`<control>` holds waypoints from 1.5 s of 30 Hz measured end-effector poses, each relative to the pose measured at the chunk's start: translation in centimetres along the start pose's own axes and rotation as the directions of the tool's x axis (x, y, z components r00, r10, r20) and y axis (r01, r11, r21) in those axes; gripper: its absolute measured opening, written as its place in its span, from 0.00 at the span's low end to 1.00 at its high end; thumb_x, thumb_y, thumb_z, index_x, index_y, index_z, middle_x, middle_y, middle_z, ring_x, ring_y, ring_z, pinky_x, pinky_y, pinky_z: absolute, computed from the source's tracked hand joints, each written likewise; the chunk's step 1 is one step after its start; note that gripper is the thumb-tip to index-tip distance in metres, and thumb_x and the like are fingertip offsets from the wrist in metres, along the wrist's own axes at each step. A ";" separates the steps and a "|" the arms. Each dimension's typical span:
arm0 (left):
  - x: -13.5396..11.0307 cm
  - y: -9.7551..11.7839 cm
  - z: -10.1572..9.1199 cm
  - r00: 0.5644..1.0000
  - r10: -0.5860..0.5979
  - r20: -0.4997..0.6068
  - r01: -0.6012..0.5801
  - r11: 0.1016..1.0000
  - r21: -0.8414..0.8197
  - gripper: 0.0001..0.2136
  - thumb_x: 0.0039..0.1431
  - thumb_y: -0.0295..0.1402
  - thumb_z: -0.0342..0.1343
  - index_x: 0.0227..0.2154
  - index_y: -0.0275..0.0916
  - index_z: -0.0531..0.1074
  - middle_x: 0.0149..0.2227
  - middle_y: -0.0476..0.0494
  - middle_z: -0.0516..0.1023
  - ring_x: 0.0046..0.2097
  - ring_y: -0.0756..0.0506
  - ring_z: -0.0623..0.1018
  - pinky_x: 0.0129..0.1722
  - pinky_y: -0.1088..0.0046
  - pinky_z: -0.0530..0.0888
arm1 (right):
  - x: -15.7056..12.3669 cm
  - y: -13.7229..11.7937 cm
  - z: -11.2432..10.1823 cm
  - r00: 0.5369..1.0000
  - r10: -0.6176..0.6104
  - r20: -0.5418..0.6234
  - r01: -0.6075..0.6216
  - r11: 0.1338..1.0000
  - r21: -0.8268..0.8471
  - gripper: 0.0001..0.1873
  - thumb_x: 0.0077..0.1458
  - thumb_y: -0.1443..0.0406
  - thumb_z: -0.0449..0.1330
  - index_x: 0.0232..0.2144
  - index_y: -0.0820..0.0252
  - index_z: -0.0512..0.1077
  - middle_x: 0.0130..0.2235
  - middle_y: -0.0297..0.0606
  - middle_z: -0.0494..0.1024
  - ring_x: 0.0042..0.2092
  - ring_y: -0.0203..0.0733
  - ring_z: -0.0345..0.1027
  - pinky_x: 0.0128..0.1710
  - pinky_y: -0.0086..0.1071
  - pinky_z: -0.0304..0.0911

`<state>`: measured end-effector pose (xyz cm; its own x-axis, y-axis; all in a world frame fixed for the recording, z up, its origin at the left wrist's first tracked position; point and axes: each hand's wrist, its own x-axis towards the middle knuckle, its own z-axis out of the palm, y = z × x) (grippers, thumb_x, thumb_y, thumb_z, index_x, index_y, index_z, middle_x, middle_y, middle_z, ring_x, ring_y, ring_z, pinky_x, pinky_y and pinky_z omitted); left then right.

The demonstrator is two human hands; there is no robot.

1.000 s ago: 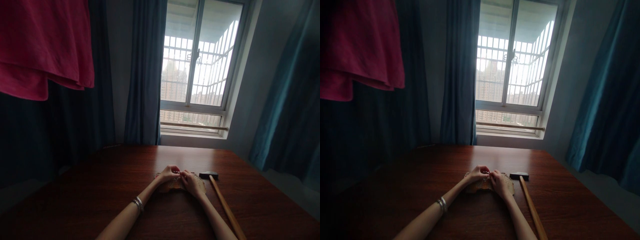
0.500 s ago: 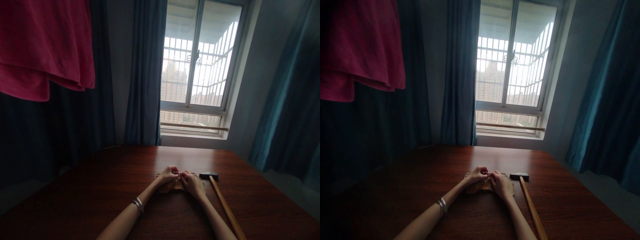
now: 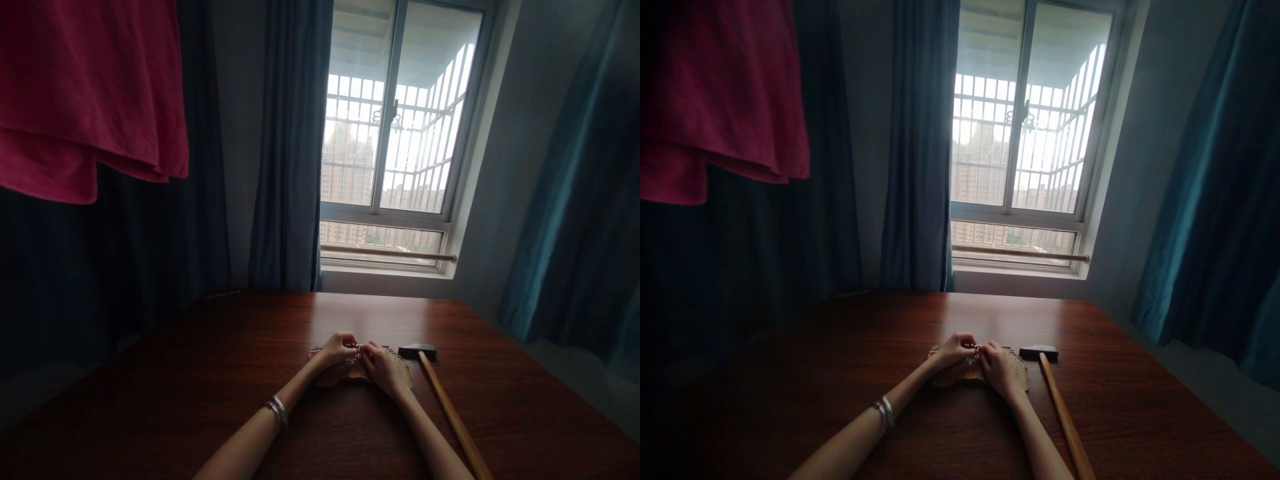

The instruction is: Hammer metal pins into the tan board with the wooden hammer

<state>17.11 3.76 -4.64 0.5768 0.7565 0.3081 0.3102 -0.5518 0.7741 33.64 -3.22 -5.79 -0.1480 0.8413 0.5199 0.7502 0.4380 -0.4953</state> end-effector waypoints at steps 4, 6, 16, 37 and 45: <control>0.1 -0.1 0.1 1.000 0.021 -0.011 -0.021 1.000 -0.001 0.11 0.46 0.36 0.57 0.28 0.32 0.74 0.26 0.49 0.74 0.31 0.50 0.71 0.30 0.79 0.65 | 0.0 0.0 0.0 1.000 -0.007 -0.002 0.007 1.000 -0.009 0.10 0.56 0.66 0.48 0.28 0.54 0.69 0.31 0.34 0.71 0.34 0.36 0.64 0.36 0.26 0.58; 0.1 -0.1 0.1 1.000 0.013 -0.015 -0.013 1.000 0.009 0.11 0.46 0.36 0.56 0.28 0.32 0.74 0.26 0.49 0.74 0.31 0.50 0.71 0.30 0.79 0.65 | 0.0 -0.1 -0.1 1.000 -0.007 -0.003 0.007 1.000 -0.014 0.11 0.56 0.66 0.48 0.28 0.55 0.69 0.32 0.34 0.71 0.35 0.36 0.64 0.36 0.26 0.58; -0.1 1.0 -0.2 1.000 -0.023 -0.002 0.023 0.998 0.059 0.11 0.46 0.37 0.56 0.29 0.33 0.74 0.26 0.48 0.74 0.31 0.50 0.71 0.30 0.79 0.65 | -0.1 -0.4 -0.3 1.000 0.003 -0.001 -0.003 0.999 -0.032 0.11 0.57 0.66 0.48 0.29 0.55 0.70 0.33 0.35 0.71 0.36 0.37 0.64 0.38 0.27 0.58; 0.0 0.5 0.0 1.000 -0.012 -0.013 0.012 0.999 -0.034 0.15 0.46 0.40 0.57 0.32 0.33 0.76 0.31 0.45 0.77 0.34 0.48 0.74 0.34 0.77 0.68 | -0.1 0.2 0.2 0.999 0.042 -0.021 -0.042 0.999 -0.011 0.12 0.55 0.67 0.52 0.32 0.51 0.75 0.33 0.35 0.73 0.37 0.37 0.66 0.39 0.28 0.60; -0.1 0.8 0.0 0.999 -0.043 -0.010 0.043 0.998 -0.043 0.14 0.45 0.38 0.58 0.31 0.33 0.76 0.31 0.45 0.77 0.35 0.47 0.74 0.35 0.76 0.69 | -0.3 -0.5 -0.3 0.998 0.057 -0.003 -0.057 0.998 0.005 0.12 0.54 0.67 0.52 0.33 0.51 0.75 0.34 0.35 0.74 0.37 0.37 0.66 0.40 0.28 0.61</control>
<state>17.34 3.27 -4.05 0.5555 0.7830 0.2799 0.3015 -0.5034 0.8098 33.47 -3.77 -5.43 -0.1035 0.8639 0.4929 0.7544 0.3911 -0.5271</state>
